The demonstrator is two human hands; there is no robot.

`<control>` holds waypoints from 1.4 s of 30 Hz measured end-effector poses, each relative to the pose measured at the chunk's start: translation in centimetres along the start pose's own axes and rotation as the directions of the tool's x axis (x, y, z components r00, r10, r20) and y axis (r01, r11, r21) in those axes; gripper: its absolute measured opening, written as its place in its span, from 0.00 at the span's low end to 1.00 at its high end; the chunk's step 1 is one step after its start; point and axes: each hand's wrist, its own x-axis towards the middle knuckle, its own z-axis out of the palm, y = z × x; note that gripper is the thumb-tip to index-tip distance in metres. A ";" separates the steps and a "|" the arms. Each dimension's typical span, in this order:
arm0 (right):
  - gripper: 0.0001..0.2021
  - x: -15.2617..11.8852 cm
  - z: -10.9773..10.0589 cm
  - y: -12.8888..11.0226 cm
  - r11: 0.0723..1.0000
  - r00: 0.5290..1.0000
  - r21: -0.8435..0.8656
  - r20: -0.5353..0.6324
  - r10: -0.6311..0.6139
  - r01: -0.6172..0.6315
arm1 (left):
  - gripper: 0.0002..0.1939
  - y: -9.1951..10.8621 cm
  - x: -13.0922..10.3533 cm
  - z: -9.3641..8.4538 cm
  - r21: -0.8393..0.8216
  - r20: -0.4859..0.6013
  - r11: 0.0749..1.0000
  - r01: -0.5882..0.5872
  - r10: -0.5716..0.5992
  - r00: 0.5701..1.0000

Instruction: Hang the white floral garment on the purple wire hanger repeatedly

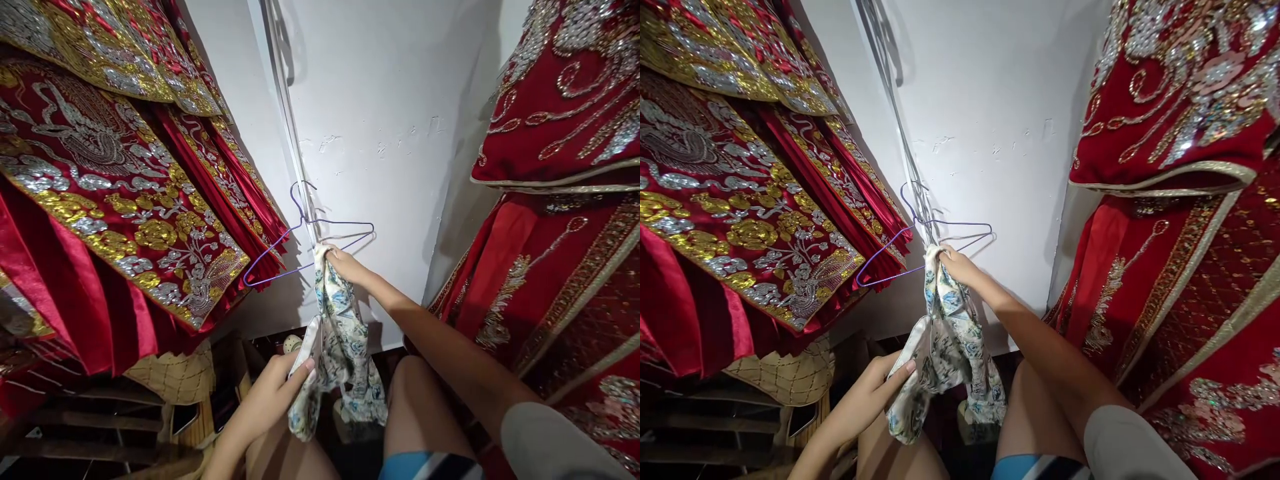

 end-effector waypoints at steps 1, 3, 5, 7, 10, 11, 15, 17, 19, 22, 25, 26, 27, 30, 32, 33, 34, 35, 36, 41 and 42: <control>0.19 0.1 0.4 0.5 1.000 1.000 -0.019 0.015 0.018 -0.018 | 0.22 0.2 -0.1 -0.3 0.006 0.000 1.000 -0.005 0.005 1.000; 0.17 -0.3 0.8 1.3 0.999 1.000 -0.031 0.014 0.015 -0.014 | 0.22 0.4 -0.3 -0.7 0.031 0.013 1.000 -0.001 0.001 1.000; 0.15 -1.2 0.9 1.6 0.999 1.000 -0.041 -0.018 0.004 -0.005 | 0.22 0.1 -0.5 -1.0 0.058 -0.004 0.998 0.004 -0.004 1.000; 0.15 -2.2 0.4 1.6 0.998 0.998 -0.056 -0.064 0.001 -0.004 | 0.21 -0.6 -0.6 -1.8 0.112 -0.041 0.994 0.013 -0.009 0.999; 0.19 -3.5 -0.9 1.2 0.998 0.991 -0.060 -0.132 -0.007 -0.001 | 0.15 -2.3 -0.3 -4.4 0.250 -0.151 0.968 0.015 0.024 0.988; 0.20 -3.8 -1.4 1.0 0.998 0.988 -0.056 -0.154 -0.011 0.002 | 0.12 -2.8 0.1 -5.5 0.308 -0.205 0.951 0.021 0.045 0.978; 0.22 -5.1 -3.2 -0.2 1.000 0.987 -0.022 -0.160 -0.008 0.005 | 0.08 -3.4 2.3 -9.6 0.442 -0.413 0.892 0.097 0.107 0.904; 0.22 -5.7 -3.4 -1.0 1.000 0.993 -0.002 -0.121 -0.003 0.003 | 0.10 -2.6 3.7 -10.7 0.421 -0.464 0.903 0.089 0.129 0.876; 0.22 -6.2 -3.3 -1.7 1.000 0.995 0.015 -0.099 0.009 -0.007 | 0.10 -1.5 4.8 -11.0 0.387 -0.505 0.921 0.047 0.169 0.846; 0.21 -6.8 -3.0 -2.2 0.999 0.991 0.018 -0.128 0.031 -0.029 | 0.11 -0.7 5.4 -10.7 0.322 -0.500 0.946 -0.031 0.198 0.843; 0.19 -7.1 -3.1 -2.1 1.000 0.981 -0.006 -0.194 0.018 -0.019 | 0.15 -1.5 4.2 -10.3 0.229 -0.477 0.973 -0.037 0.145 0.867; 0.18 -7.1 -3.2 -1.9 1.000 0.977 -0.013 -0.211 0.011 -0.015 | 0.15 -2.0 3.6 -10.2 0.193 -0.485 0.981 -0.025 0.117 0.867; 0.18 -7.1 -3.2 -1.8 1.000 0.975 -0.021 -0.222 0.007 -0.012 | 0.16 -2.5 3.0 -10.1 0.152 -0.498 0.988 -0.017 0.092 0.862; 0.19 -7.2 -3.0 -1.5 1.000 0.974 -0.023 -0.226 0.013 -0.019 | 0.16 -3.5 1.7 -10.0 0.037 -0.551 0.997 -0.071 0.079 0.831; 0.20 -7.3 -2.3 -1.5 1.000 0.979 0.000 -0.201 0.026 -0.026 | 0.15 -3.6 2.0 -10.1 0.001 -0.601 0.991 -0.134 0.108 0.792; 0.21 -7.4 -1.8 -1.5 0.999 0.983 0.020 -0.179 0.036 -0.033 | 0.15 -3.5 2.5 -10.0 -0.004 -0.620 0.988 -0.151 0.116 0.776; 0.21 -7.5 -1.3 -1.6 0.998 0.987 0.042 -0.155 0.045 -0.039 | 0.15 -3.3 3.2 -10.0 -0.004 -0.619 0.988 -0.153 0.118 0.776; 0.21 -7.6 -0.7 -1.6 0.997 0.989 0.062 -0.136 0.051 -0.043 | 0.14 -3.0 4.1 -9.9 0.007 -0.608 0.990 -0.143 0.117 0.786; 0.20 -7.7 -0.1 -1.7 0.996 0.991 0.080 -0.126 0.054 -0.044 | 0.14 -2.6 5.0 -9.7 0.032 -0.596 0.992 -0.125 0.119 0.794; 0.19 -8.3 1.2 -2.2 0.985 0.996 0.165 -0.078 0.054 -0.040 | 0.10 -1.1 7.6 -8.6 0.188 -0.689 0.979 -0.080 0.190 0.700; 0.19 -8.3 1.0 -2.3 0.984 0.997 0.173 -0.047 0.056 -0.047 | 0.10 -1.1 7.5 -8.5 0.181 -0.700 0.979 -0.090 0.193 0.688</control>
